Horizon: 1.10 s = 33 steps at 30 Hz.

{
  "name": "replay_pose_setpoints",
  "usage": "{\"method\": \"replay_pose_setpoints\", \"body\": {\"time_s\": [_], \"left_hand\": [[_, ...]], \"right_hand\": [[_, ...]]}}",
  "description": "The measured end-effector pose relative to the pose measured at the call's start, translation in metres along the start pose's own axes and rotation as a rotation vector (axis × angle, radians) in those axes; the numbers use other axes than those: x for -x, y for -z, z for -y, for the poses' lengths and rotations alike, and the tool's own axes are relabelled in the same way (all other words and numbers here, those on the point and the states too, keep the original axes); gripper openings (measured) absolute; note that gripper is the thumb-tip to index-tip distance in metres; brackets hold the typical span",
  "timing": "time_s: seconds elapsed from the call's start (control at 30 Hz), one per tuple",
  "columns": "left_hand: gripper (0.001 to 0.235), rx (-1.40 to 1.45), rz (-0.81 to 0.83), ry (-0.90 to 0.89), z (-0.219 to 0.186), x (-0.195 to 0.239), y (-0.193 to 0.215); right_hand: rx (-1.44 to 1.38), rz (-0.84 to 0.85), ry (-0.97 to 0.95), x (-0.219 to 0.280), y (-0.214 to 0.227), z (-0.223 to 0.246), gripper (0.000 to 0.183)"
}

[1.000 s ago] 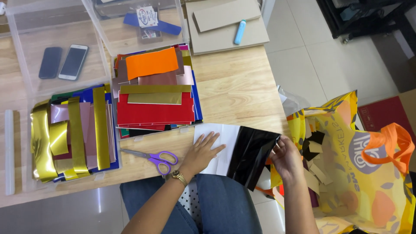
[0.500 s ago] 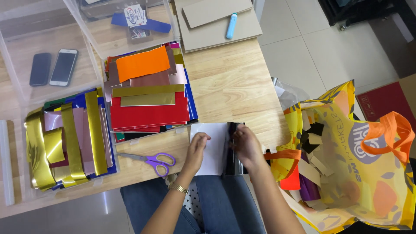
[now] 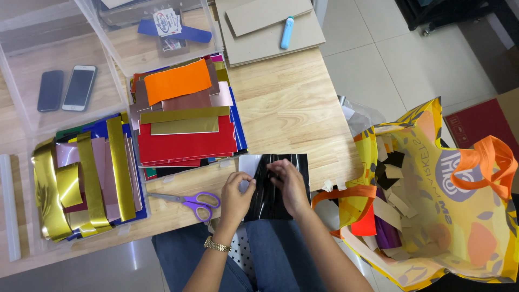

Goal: Organizing various colored foil sheets by rolling, sorting, and peeling adhesive backing.

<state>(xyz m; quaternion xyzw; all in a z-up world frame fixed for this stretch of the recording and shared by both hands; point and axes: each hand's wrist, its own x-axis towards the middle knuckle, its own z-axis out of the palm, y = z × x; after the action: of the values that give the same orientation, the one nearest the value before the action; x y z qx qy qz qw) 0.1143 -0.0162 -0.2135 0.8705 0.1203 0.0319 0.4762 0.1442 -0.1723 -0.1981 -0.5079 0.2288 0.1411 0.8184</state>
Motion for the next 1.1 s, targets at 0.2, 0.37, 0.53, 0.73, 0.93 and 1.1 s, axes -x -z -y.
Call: {"method": "replay_pose_setpoints", "body": {"time_s": [0.2,0.37,0.53,0.73,0.93,1.1], "left_hand": [[0.004,-0.016,-0.061,0.039,0.002,0.001,0.001],[0.007,-0.098,-0.081,0.086,0.027,-0.004,-0.005],[0.010,-0.159,-0.056,0.115,0.029,-0.004,-0.005],[0.011,-0.128,-0.021,0.158,0.042,-0.008,-0.008],[0.010,-0.236,-0.010,0.129,0.032,-0.005,-0.005],[0.010,-0.329,-0.074,0.064,0.021,-0.003,-0.001]], "right_hand": [[0.924,0.002,0.709,-0.016,0.029,-0.025,0.036],[1.369,0.032,0.771,-0.031,0.038,-0.049,0.054],[1.697,-0.009,0.781,-0.032,0.035,-0.053,0.063],[1.791,0.014,0.722,-0.034,0.038,-0.054,0.067],[1.811,0.012,0.688,-0.034,0.038,-0.054,0.069],[1.790,0.030,0.645,-0.029,0.034,-0.049,0.067]]}}
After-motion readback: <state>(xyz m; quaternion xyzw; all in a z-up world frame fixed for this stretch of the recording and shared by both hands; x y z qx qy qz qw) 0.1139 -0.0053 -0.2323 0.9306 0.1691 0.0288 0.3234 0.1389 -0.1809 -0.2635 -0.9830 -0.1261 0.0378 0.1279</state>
